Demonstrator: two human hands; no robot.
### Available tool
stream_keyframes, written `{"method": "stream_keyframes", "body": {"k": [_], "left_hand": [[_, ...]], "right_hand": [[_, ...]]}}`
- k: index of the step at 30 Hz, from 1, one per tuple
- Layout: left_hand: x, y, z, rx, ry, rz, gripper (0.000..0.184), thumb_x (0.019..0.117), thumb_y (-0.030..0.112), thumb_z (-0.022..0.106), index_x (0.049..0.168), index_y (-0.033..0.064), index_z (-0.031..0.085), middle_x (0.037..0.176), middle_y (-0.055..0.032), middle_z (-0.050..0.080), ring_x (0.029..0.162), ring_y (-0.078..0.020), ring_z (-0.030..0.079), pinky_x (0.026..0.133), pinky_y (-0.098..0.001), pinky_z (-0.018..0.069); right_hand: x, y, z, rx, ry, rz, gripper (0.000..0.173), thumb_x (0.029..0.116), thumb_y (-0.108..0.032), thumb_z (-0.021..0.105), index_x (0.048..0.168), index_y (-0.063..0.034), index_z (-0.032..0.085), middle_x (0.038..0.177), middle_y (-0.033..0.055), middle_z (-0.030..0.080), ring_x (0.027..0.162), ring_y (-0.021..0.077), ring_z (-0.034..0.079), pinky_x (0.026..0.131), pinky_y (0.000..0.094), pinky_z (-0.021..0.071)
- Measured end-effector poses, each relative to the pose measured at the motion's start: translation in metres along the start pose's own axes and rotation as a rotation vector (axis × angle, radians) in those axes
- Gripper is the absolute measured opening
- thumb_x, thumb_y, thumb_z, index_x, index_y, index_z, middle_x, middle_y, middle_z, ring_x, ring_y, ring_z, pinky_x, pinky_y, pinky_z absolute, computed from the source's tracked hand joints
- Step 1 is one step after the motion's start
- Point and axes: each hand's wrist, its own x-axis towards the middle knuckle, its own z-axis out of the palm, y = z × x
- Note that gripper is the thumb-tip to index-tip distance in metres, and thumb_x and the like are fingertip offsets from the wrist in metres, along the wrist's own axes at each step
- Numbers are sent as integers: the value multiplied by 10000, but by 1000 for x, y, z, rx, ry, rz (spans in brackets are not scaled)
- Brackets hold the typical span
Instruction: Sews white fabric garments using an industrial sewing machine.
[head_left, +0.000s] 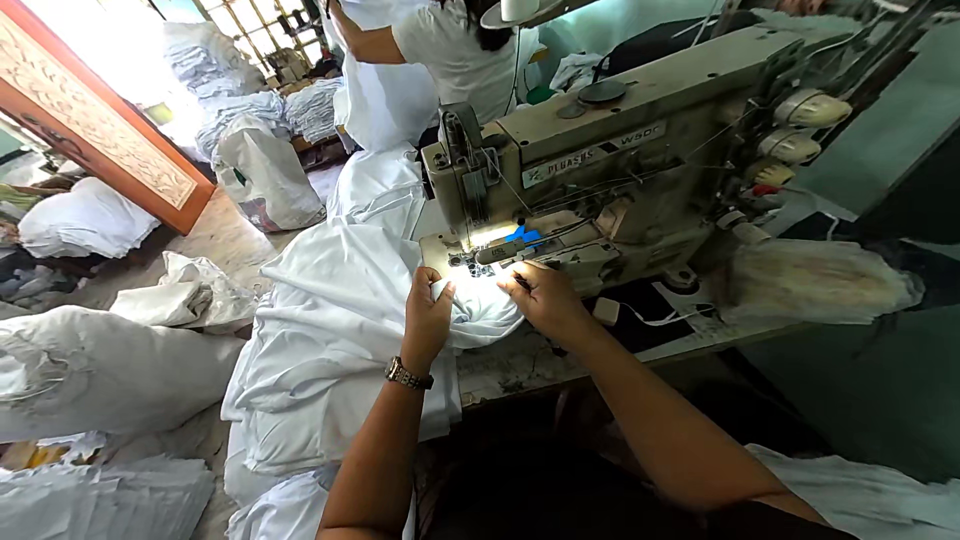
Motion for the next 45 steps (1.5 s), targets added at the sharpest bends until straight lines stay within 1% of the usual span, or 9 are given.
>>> {"method": "stream_keyframes", "body": {"k": [3,8,13,17,20,24,31,34,45], "left_hand": [[0,1,-1,27,-29,-1,158,1027,84,561,1184,73,549,890,-50,602,675,-94,548,623,-269,473],[1,-1,-3,39,-63,39,212,1046,89,521,1251,94,574,1101,-45,655,852,-78,617,742,-269,516],[2,-1,-5,6,-96,82,233,1054,80,496,1265,109,592,1254,-22,643,1032,-83,631,867,-297,531],[2,-4,-8,-44,-163,157,286,1045,11,438,1127,48,710,1142,-28,716,1092,-87,653,978,-322,532],[1,-2,-6,-75,-186,123,243,1007,24,484,1046,46,723,1067,-22,726,1004,-83,666,898,-308,546],[-2,0,-4,-11,-196,107,274,840,90,805,1087,70,688,1024,-29,719,870,-86,692,796,-288,593],[-3,-1,-1,48,-168,103,305,823,86,824,1085,78,668,1011,-28,712,881,-79,682,800,-279,579],[-3,0,-2,26,-175,88,302,821,63,818,1083,73,666,1002,-34,708,863,-87,681,785,-276,581],[-4,-1,-1,-15,-157,71,295,823,66,814,1074,76,660,964,-31,704,815,-84,680,740,-267,583]], "right_hand": [[-3,1,4,-42,108,-8,160,998,-158,625,1017,-15,696,968,145,676,849,274,675,747,479,570],[-16,-8,7,-129,281,-234,174,966,-145,632,1058,-36,733,939,130,635,744,224,639,599,371,556],[-17,-8,21,-239,167,-240,164,936,-155,660,1021,-59,761,905,128,674,712,261,679,569,413,565],[-14,-6,30,-219,162,-250,124,912,-159,677,952,-54,729,847,114,655,689,256,665,551,408,548],[-16,-5,28,-129,264,-253,150,901,-166,664,979,-41,695,833,103,646,644,219,631,526,373,525],[-22,-7,19,8,372,-246,167,979,-169,619,1040,-23,673,934,100,673,704,122,635,599,259,555],[-22,-5,33,-99,168,-246,216,973,-205,648,1127,-81,736,974,96,708,789,209,695,662,371,593],[-20,-5,36,-63,219,-256,139,958,-172,643,995,-68,728,877,79,683,712,181,659,600,339,557],[-35,-9,17,138,404,-310,191,1011,-207,597,1015,-34,677,856,61,633,636,44,504,563,170,433]]}}
